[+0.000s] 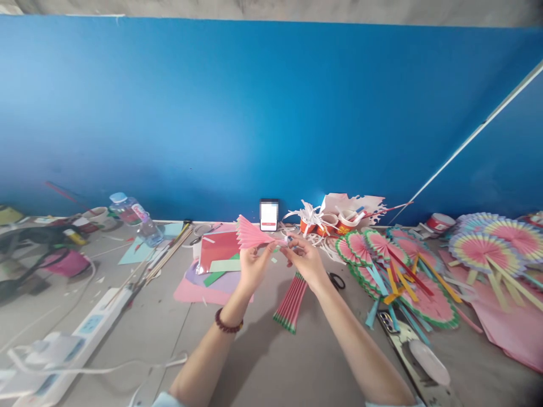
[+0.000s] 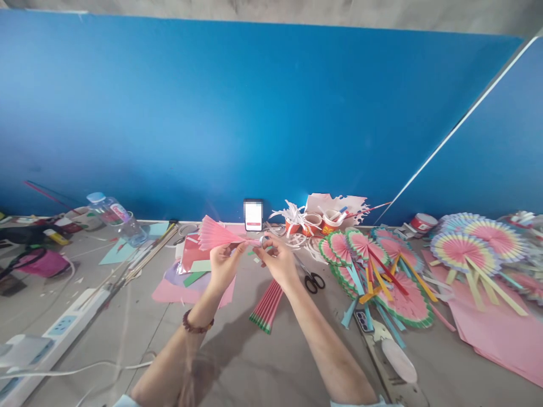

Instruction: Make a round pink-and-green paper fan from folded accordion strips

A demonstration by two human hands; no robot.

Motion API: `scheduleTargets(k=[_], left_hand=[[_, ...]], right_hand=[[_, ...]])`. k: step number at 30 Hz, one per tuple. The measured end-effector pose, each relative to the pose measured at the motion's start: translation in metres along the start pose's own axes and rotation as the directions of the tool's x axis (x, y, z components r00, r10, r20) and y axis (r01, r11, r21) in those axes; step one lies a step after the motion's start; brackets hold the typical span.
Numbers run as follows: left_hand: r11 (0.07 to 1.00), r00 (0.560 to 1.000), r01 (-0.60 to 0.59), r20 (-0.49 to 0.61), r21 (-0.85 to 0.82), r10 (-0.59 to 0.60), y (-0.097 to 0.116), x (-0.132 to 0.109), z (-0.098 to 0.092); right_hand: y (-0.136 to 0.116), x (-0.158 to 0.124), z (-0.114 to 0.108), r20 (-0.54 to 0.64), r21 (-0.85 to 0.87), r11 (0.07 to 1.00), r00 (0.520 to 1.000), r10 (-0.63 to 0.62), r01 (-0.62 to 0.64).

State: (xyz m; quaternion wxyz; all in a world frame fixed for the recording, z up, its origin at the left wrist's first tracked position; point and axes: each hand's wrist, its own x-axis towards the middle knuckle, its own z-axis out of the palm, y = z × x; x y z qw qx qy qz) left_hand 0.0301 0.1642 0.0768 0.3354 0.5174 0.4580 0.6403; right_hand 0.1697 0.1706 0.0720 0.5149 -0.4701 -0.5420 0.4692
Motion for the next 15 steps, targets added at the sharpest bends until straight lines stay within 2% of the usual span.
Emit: scheduleTargets(k=[4,9,11,15], left_hand=[[0.989,0.99,0.06,0.137,-0.132,-0.041,0.008,0.001,0.002],[0.986,0.947,-0.017,0.314,-0.168,0.069,0.012,0.003,0.0],[0.989,0.946,-0.047,0.312,-0.142,0.09,0.01,0.003,0.001],[0.996,0.974,-0.034,0.221,-0.083,0.051,0.007,0.004,0.001]], right_hand=[[0.0,0.001,-0.004,-0.066,-0.118,0.988,0.992,-0.105,0.097],[0.001,0.003,-0.005,-0.073,-0.193,0.962,0.975,-0.21,0.193],[0.001,0.002,-0.004,-0.058,-0.206,0.953,0.969,-0.24,0.223],[0.0,-0.001,-0.002,-0.02,-0.217,0.949,0.971,-0.239,0.229]])
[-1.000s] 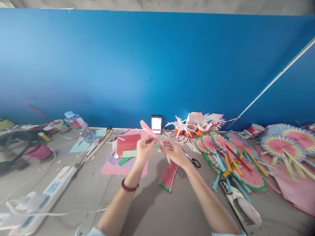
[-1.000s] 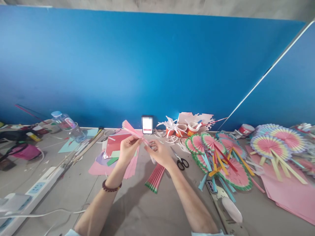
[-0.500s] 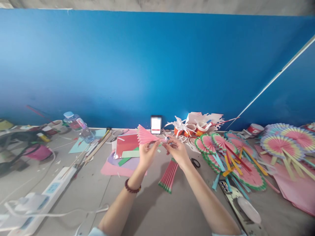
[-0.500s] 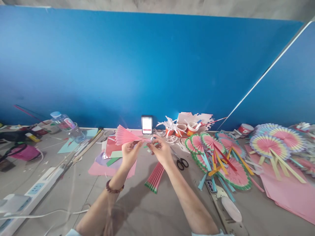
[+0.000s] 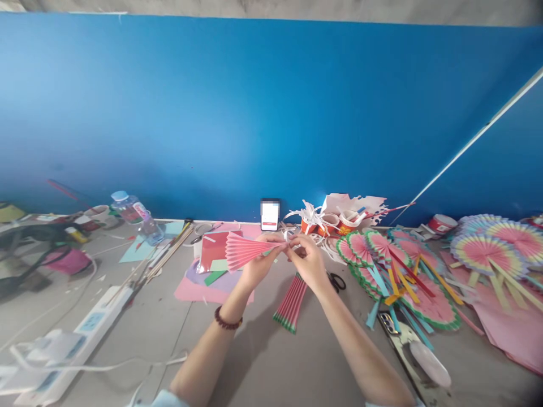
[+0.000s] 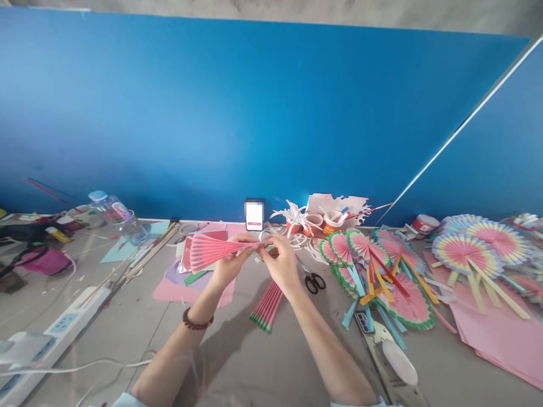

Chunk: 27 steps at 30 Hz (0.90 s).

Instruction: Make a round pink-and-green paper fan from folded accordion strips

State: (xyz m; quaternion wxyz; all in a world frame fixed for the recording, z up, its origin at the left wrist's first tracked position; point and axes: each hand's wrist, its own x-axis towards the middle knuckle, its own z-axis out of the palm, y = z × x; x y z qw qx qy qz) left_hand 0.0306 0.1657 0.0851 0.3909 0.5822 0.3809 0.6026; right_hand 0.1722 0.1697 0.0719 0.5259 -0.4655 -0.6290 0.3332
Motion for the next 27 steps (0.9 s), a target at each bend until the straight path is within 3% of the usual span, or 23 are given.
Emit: scheduleTargets(k=[7,16,27], left_hand=[[0.996,0.993,0.057,-0.108,0.076,-0.048,0.001,0.001,-0.004],[0.995,0.996,-0.008,-0.092,0.099,0.017,0.002,0.0,-0.004],[1.0,0.998,-0.026,-0.051,-0.013,0.025,-0.016,-0.006,0.0]], right_hand=[[-0.009,-0.003,-0.001,0.072,-0.029,0.997,0.994,0.079,-0.078],[-0.014,-0.004,-0.004,0.081,-0.068,0.997,0.995,0.05,-0.044],[-0.017,-0.006,-0.003,-0.08,-0.133,0.986,0.991,-0.109,0.098]])
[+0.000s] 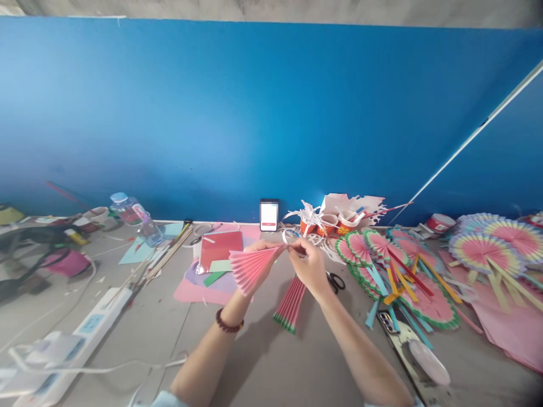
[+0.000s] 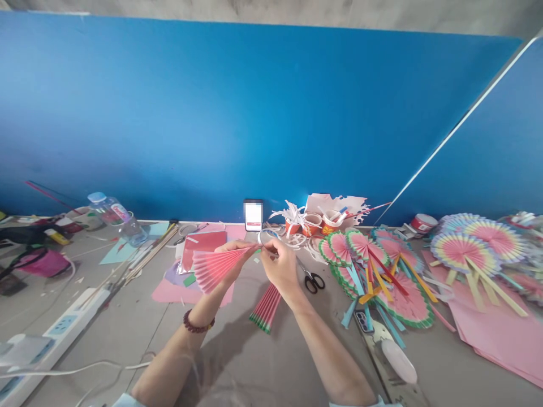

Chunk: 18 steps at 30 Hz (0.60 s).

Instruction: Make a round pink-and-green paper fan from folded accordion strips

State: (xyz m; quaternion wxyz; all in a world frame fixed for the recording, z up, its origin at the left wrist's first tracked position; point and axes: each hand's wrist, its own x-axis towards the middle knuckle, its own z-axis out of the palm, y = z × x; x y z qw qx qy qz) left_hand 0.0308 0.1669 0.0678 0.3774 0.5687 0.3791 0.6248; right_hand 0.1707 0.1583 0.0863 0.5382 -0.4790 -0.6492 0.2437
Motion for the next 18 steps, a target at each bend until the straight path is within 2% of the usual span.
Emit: scheduleTargets(k=[3,7,11,13,14,16,18], left_hand=[[0.997,0.998,-0.055,0.035,-0.061,0.057,0.002,-0.003,0.003],[0.998,0.998,-0.058,0.027,-0.032,0.059,0.009,-0.004,0.004],[0.998,0.995,-0.056,0.087,-0.005,0.056,0.026,-0.013,0.004],[0.998,0.979,-0.023,0.2,-0.059,0.034,0.04,-0.02,0.007],[0.997,0.973,0.006,0.233,-0.072,0.011,0.046,-0.022,0.01],[0.986,0.965,0.121,0.248,-0.118,-0.089,0.053,-0.023,0.015],[0.958,0.948,0.258,0.222,-0.122,-0.227,0.052,-0.017,0.019]], right_hand=[[0.002,-0.001,0.0,-0.032,-0.068,0.997,0.999,-0.041,0.039],[0.003,-0.003,0.003,-0.046,-0.106,0.992,0.996,-0.071,0.066],[0.016,0.007,-0.007,-0.056,-0.131,0.99,0.996,-0.068,0.06],[0.029,0.017,-0.02,-0.22,-0.192,0.981,0.974,-0.047,0.004],[0.035,0.022,-0.027,-0.259,-0.171,0.984,0.966,-0.002,-0.044],[0.044,0.03,-0.038,-0.167,-0.071,0.991,0.981,0.101,-0.114],[0.048,0.033,-0.039,-0.026,-0.054,0.99,0.992,0.125,-0.127]])
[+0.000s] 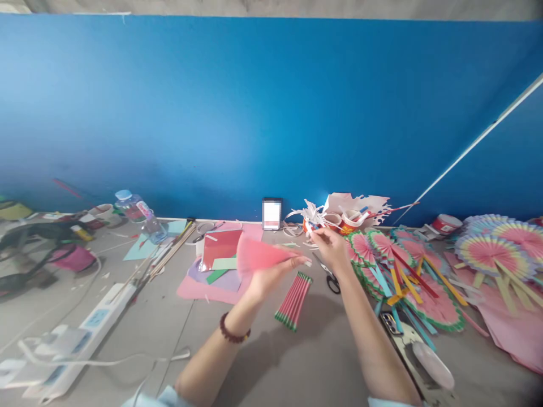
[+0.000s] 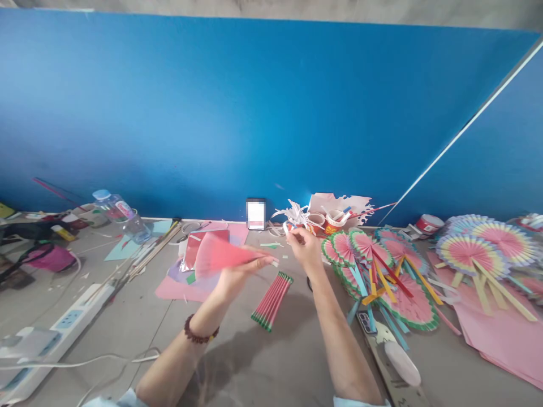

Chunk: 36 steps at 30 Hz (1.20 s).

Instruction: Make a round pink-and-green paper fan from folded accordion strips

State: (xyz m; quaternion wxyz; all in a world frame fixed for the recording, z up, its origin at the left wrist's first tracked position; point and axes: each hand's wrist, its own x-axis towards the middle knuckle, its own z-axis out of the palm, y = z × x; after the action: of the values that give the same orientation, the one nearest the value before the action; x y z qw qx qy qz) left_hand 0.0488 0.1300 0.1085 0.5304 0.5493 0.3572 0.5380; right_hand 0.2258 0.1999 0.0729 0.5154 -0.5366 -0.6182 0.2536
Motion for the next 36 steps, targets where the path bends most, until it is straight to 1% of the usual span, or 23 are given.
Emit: scheduleTargets(k=[3,5,6,8,10,11,13,16,18,20,22,23,24,25,26,27,29,32,34,36], left_hand=[[0.987,0.989,0.106,-0.091,-0.119,-0.117,-0.008,0.015,-0.003],[0.98,0.983,0.123,-0.115,-0.157,-0.142,-0.012,0.021,-0.006],[0.978,0.982,0.124,-0.121,-0.168,-0.145,-0.013,0.023,-0.008],[0.976,0.98,0.13,-0.128,-0.173,-0.154,-0.014,0.023,-0.01],[0.976,0.977,0.143,-0.136,-0.166,-0.167,-0.013,0.022,-0.012],[0.975,0.976,0.151,-0.135,-0.16,-0.173,-0.013,0.021,-0.013],[0.974,0.974,0.165,-0.126,-0.157,-0.186,-0.014,0.021,-0.014],[0.973,0.973,0.18,-0.119,-0.148,-0.198,-0.017,0.022,-0.016],[0.974,0.97,0.19,-0.126,-0.124,-0.206,-0.02,0.024,-0.017],[0.976,0.966,0.196,-0.154,-0.091,-0.208,-0.024,0.026,-0.017],[0.979,0.96,0.192,-0.192,-0.066,-0.202,-0.029,0.028,-0.018],[0.981,0.957,0.187,-0.212,-0.059,-0.195,-0.032,0.029,-0.019],[0.982,0.955,0.182,-0.227,-0.055,-0.189,-0.035,0.03,-0.02],[0.983,0.955,0.177,-0.233,-0.048,-0.183,-0.038,0.031,-0.021],[0.984,0.956,0.173,-0.234,-0.039,-0.177,-0.04,0.032,-0.022],[0.985,0.958,0.169,-0.232,-0.026,-0.171,-0.042,0.032,-0.023],[0.987,0.964,0.164,-0.213,0.006,-0.159,-0.045,0.033,-0.026],[0.987,0.968,0.158,-0.202,0.036,-0.148,-0.044,0.033,-0.03],[0.989,0.962,0.148,-0.236,0.023,-0.139,-0.041,0.034,-0.033],[0.992,0.947,0.127,-0.296,-0.005,-0.123,-0.039,0.036,-0.037]], right_hand=[[0.004,-0.003,0.015,0.15,-0.107,0.992,0.988,-0.047,0.064],[0.012,-0.008,0.03,0.244,-0.138,0.981,0.965,-0.096,0.133],[0.017,-0.01,0.038,0.267,-0.182,0.968,0.956,-0.123,0.175],[0.031,-0.014,0.05,0.282,-0.302,0.925,0.949,-0.143,0.23],[0.046,-0.017,0.058,0.249,-0.434,0.883,0.965,-0.076,0.181],[0.053,-0.018,0.06,0.256,-0.462,0.872,0.966,-0.045,0.164],[0.064,-0.019,0.064,0.291,-0.459,0.876,0.957,-0.012,0.151],[0.072,-0.018,0.065,0.325,-0.42,0.896,0.946,0.0,0.144],[0.069,-0.014,0.063,0.337,-0.387,0.911,0.942,-0.003,0.141],[0.058,-0.01,0.057,0.335,-0.345,0.929,0.942,-0.015,0.137],[0.04,-0.008,0.048,0.31,-0.275,0.956,0.951,-0.015,0.105],[0.03,-0.007,0.042,0.317,-0.129,0.992,0.948,0.028,0.014],[0.019,-0.008,0.037,0.381,0.022,0.997,0.923,0.058,-0.072],[0.009,-0.009,0.031,0.455,0.123,0.982,0.888,0.072,-0.143],[0.0,-0.011,0.027,0.525,0.163,0.97,0.848,0.071,-0.182],[-0.006,-0.013,0.024,0.57,0.158,0.965,0.817,0.084,-0.209],[-0.013,-0.017,0.022,0.583,0.172,0.951,0.805,0.113,-0.258],[-0.011,-0.02,0.025,0.577,0.211,0.933,0.808,0.123,-0.292],[-0.008,-0.02,0.028,0.575,0.212,0.935,0.81,0.115,-0.283],[-0.007,-0.019,0.03,0.582,0.188,0.949,0.807,0.101,-0.254]])
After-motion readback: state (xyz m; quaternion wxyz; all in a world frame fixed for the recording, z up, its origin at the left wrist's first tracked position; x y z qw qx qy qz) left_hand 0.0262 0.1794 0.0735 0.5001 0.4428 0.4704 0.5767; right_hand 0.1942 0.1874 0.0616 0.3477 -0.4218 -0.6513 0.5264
